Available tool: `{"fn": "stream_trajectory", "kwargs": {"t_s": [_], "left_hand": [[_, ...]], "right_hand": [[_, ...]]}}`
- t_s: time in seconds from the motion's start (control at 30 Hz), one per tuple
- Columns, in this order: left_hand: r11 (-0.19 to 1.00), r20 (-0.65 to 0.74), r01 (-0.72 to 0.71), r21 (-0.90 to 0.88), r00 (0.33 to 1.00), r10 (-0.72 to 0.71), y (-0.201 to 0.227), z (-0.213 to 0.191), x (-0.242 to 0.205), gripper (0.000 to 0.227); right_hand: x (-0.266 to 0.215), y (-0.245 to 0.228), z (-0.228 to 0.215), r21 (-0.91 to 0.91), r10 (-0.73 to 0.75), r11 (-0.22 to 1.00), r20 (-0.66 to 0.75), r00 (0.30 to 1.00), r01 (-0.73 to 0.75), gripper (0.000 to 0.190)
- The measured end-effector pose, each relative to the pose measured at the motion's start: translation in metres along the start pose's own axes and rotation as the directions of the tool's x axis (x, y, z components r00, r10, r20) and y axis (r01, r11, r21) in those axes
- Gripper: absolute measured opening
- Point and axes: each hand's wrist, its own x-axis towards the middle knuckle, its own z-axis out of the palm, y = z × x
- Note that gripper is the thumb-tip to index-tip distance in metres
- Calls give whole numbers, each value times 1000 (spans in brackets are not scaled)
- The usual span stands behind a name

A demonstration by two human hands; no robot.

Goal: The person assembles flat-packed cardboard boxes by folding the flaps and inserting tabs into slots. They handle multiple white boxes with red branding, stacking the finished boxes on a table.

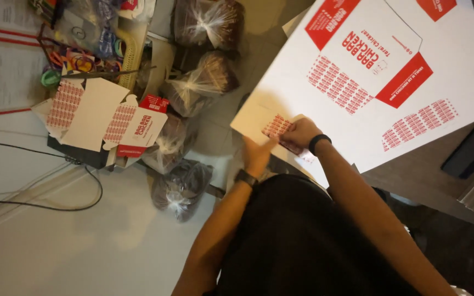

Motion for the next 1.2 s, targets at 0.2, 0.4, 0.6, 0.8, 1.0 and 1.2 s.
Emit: {"fn": "stream_trajectory", "kwargs": {"t_s": [0.2, 0.4, 0.6, 0.8, 1.0, 1.2], "left_hand": [[996, -83, 52, 79, 995, -45, 9, -3, 46, 81], [988, -125, 19, 152, 992, 0, -17, 6, 52, 72], [865, -323, -321, 386, 831, 453, -56, 24, 60, 68], [744, -282, -319, 587, 781, 557, -95, 41, 51, 77], [938, -101, -305, 161, 941, 324, -65, -6, 52, 95], [847, 17, -359, 393, 923, 383, -108, -83, 128, 110]], "right_hand": [[-16, -36, -9, 192, 99, 977, -8, 995, -96, 57], [-59, -97, -24, 215, 54, 975, 1, 999, -53, 57], [-62, -111, -36, 98, 56, 994, -79, 995, -48, 47], [-23, -81, -27, 53, 71, 996, -32, 997, -69, 53], [-17, -42, -16, 330, -4, 944, 0, 1000, 4, 42], [-33, 139, 63, 912, 343, 339, -349, 872, 231, 22]]}}
